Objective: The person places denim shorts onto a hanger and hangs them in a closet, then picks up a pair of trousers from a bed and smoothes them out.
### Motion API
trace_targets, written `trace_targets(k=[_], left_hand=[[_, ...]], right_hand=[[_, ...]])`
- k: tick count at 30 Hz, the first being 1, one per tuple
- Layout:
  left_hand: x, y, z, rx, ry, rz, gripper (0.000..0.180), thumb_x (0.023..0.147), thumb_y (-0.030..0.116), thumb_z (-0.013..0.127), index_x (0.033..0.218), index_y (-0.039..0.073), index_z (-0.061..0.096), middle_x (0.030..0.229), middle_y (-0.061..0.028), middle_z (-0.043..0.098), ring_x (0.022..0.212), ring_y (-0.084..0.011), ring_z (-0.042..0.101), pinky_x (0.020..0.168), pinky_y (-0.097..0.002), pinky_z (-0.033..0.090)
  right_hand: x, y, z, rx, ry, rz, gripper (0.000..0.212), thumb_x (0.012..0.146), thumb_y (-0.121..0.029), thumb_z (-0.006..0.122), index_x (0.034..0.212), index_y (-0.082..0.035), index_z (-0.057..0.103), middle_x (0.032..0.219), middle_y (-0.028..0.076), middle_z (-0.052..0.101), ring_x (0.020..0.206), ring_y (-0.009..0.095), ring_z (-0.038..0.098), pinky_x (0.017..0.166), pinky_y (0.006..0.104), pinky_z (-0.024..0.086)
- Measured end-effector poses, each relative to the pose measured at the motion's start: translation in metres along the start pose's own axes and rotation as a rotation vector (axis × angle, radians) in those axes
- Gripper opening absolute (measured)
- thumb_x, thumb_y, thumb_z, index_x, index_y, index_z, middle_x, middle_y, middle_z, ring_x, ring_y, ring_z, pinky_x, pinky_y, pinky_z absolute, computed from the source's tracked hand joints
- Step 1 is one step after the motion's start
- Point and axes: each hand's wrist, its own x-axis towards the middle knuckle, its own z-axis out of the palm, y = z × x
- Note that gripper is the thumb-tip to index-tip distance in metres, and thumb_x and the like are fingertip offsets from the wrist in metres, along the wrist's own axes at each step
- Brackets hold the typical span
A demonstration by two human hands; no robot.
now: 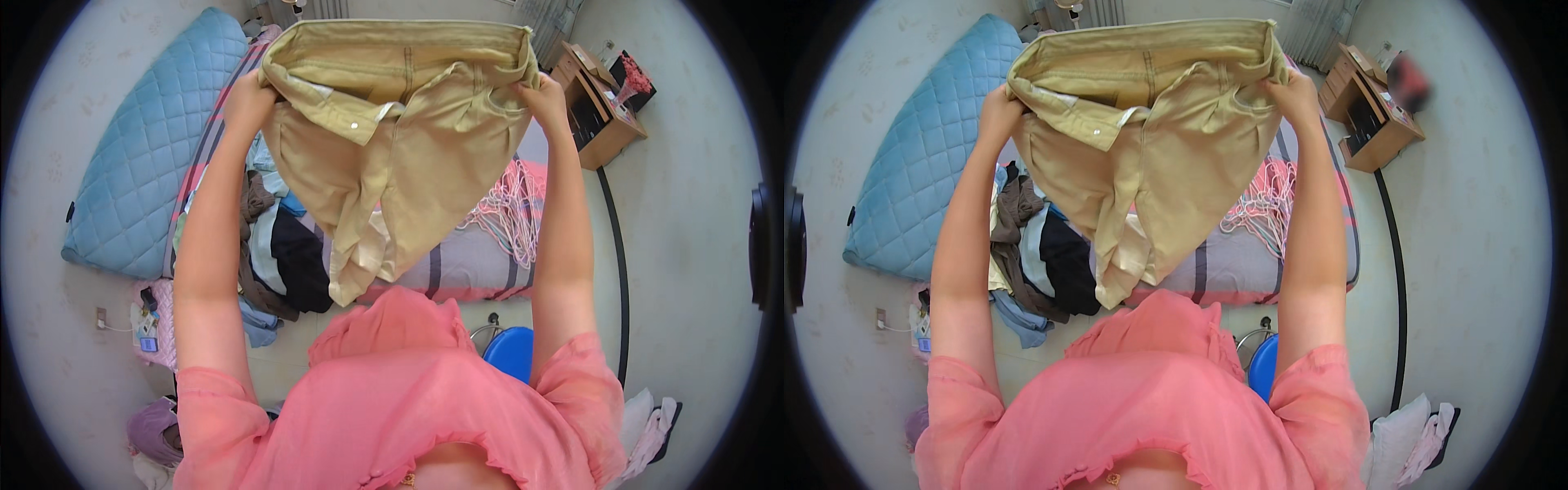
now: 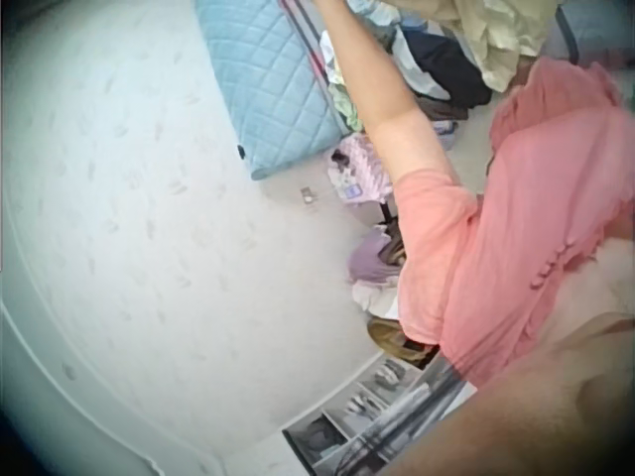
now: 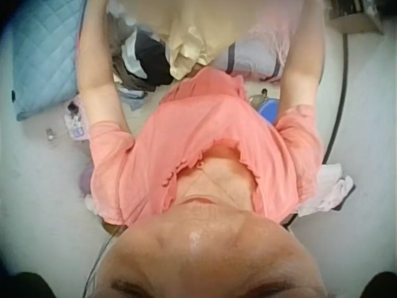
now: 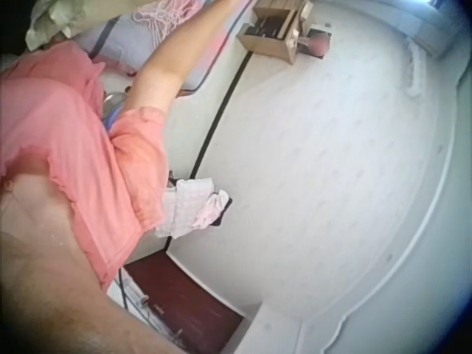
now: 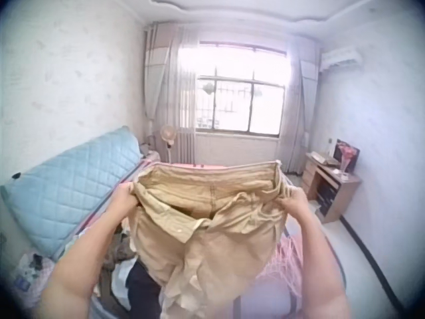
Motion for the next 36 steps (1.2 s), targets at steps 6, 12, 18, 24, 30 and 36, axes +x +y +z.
trace_targets(k=[6, 12, 18, 24, 30, 36], left_hand=[[-0.043, -0.012, -0.028, -0.119, -0.008, 0.009, 0.026, 0.077, 0.022, 0.054, 0.097, 0.009, 0.063, 0.090, -0.0167, 0.064, 0.084, -0.0343, 0.060, 0.068, -0.0389, 0.046], [-0.117, -0.048, -0.034, -0.540, -0.145, -0.048, 0.024, 0.076, 0.004, 0.053, 0.098, 0.001, 0.062, 0.086, -0.0161, 0.066, 0.080, -0.0220, 0.064, 0.069, -0.0319, 0.046], [-0.160, -0.031, -0.071, -0.392, -0.154, 0.039, 0.022, 0.079, 0.008, 0.053, 0.098, 0.002, 0.062, 0.089, -0.0171, 0.065, 0.084, -0.0260, 0.063, 0.072, -0.0332, 0.047], [-0.192, -0.001, -0.122, 0.022, 0.046, 0.116, 0.020, 0.079, 0.014, 0.053, 0.097, 0.009, 0.061, 0.088, -0.0171, 0.063, 0.082, -0.0353, 0.059, 0.067, -0.0400, 0.046], [-0.209, 0.072, -0.211, -0.553, 0.282, -0.104, 0.017, 0.086, 0.016, 0.050, 0.087, 0.003, 0.060, 0.064, -0.0067, 0.059, 0.049, -0.0152, 0.054, 0.047, -0.0286, 0.042], [-0.259, 0.158, -0.287, -0.638, 1.009, 0.309, 0.011, 0.083, 0.008, 0.055, 0.078, -0.001, 0.059, 0.077, -0.0040, 0.063, 0.069, -0.0102, 0.056, 0.062, -0.0240, 0.045]], right_hand=[[-0.052, -0.023, 0.003, 0.005, 0.176, -0.044, 0.029, 0.072, -0.026, 0.067, 0.088, -0.002, 0.066, 0.075, 0.012, 0.066, 0.068, 0.016, 0.063, 0.063, 0.0303, 0.046], [-0.126, -0.023, 0.015, -0.065, 0.101, -0.010, 0.028, 0.072, -0.026, 0.065, 0.085, -0.001, 0.067, 0.074, 0.011, 0.067, 0.070, 0.017, 0.063, 0.066, 0.0309, 0.046], [-0.190, -0.061, -0.008, -0.302, 0.024, 0.038, 0.028, 0.071, -0.026, 0.066, 0.086, -0.002, 0.067, 0.077, 0.016, 0.065, 0.071, 0.025, 0.064, 0.067, 0.0346, 0.046], [-0.221, -0.088, -0.049, -0.384, 0.137, 0.007, 0.021, 0.072, -0.015, 0.050, 0.080, -0.001, 0.063, 0.065, 0.017, 0.062, 0.063, 0.029, 0.063, 0.062, 0.0374, 0.048], [-0.271, -0.179, -0.098, 0.220, 0.254, 0.010, 0.026, 0.085, -0.028, 0.059, 0.076, -0.004, 0.061, 0.060, 0.002, 0.057, 0.046, 0.007, 0.050, 0.042, 0.0216, 0.039], [-0.326, -0.237, -0.149, 0.594, 0.667, -0.454, 0.025, 0.086, -0.025, 0.058, 0.088, 0.000, 0.062, 0.075, 0.001, 0.060, 0.066, 0.007, 0.053, 0.056, 0.0195, 0.041]])
